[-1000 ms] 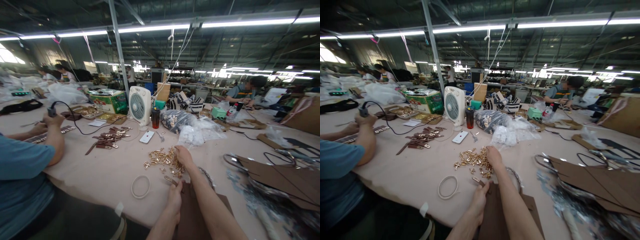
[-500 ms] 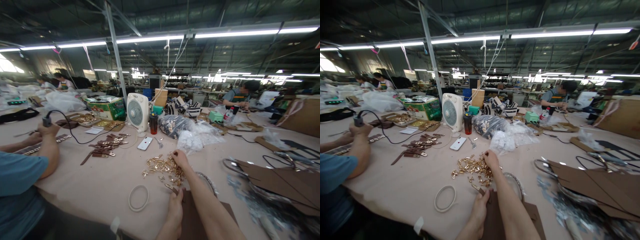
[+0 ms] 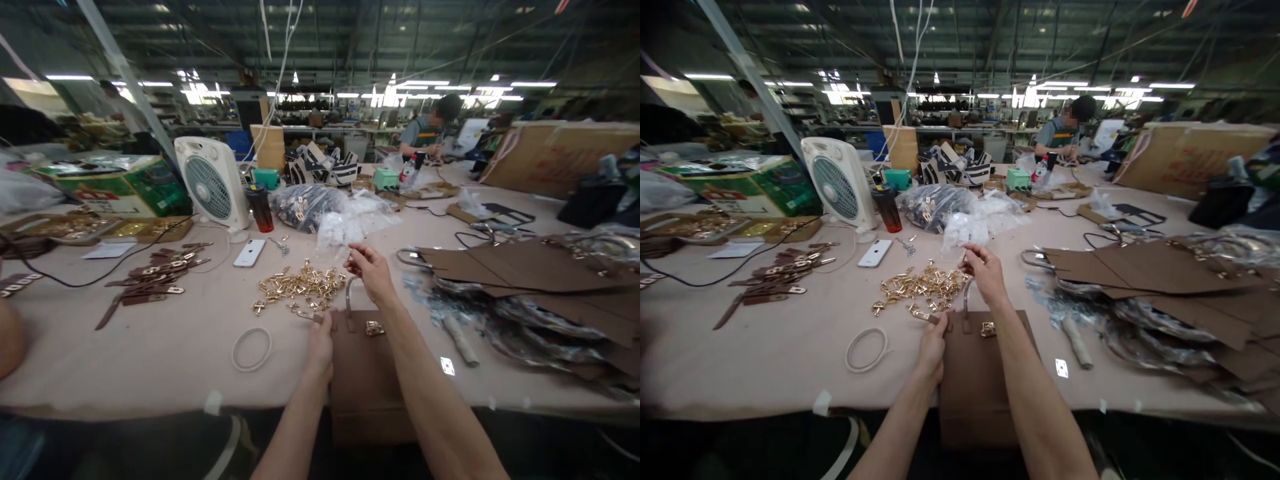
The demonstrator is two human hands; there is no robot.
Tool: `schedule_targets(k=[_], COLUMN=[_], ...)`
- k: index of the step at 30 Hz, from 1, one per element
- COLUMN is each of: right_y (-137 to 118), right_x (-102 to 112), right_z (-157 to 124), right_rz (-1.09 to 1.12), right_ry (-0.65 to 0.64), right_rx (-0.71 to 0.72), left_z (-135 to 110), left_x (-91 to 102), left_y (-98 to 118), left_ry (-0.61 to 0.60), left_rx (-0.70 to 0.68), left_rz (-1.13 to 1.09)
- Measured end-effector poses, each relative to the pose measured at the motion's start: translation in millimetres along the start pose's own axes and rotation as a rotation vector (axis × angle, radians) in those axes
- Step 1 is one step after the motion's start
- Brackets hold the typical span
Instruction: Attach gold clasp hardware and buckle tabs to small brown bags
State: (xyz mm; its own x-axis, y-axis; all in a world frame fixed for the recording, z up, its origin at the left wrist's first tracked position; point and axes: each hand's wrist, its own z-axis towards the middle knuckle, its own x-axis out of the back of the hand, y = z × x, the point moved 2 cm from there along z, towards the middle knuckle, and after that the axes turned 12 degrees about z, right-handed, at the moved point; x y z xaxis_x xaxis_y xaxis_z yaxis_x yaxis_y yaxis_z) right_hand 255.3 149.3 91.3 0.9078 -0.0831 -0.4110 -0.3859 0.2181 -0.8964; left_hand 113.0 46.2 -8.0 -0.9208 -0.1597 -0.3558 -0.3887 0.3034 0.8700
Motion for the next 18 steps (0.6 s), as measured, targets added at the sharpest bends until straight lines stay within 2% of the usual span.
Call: schedule_targets(k=[2,4,7,9,14,18], right_y=[-15,-22,-22,-18,-12,-11], right_x=[14,26,39,44,54,62], right_z=[-33,-66,-108,-127,-150,-155], right_rz=[0.032,-0.025,-0.192,-0.331,-0.73,-0.909], right_ry=[-0.017,-0.061,-0.159,-0.195,-0.219,-0.266], right_rx=[-0.016,-0.061,-0.117,-0.09,0.073,0.151], left_z=[0,1,4,6,9,7], left_x=[-2.1,-6.5,-17.2,-25.4,-38.4,-39.3], left_y=[0,0,-1,-3,-10,-15], left_ry=[-0.001,-0.005,-0.011,-0.033,-0.079,-0.075], left_rx=[-0.005,-0.027,-0.059,-0.074,-0.11,-0.165], left_rz=[0.0,-0.001,0.008,0.005,0.012,0.051])
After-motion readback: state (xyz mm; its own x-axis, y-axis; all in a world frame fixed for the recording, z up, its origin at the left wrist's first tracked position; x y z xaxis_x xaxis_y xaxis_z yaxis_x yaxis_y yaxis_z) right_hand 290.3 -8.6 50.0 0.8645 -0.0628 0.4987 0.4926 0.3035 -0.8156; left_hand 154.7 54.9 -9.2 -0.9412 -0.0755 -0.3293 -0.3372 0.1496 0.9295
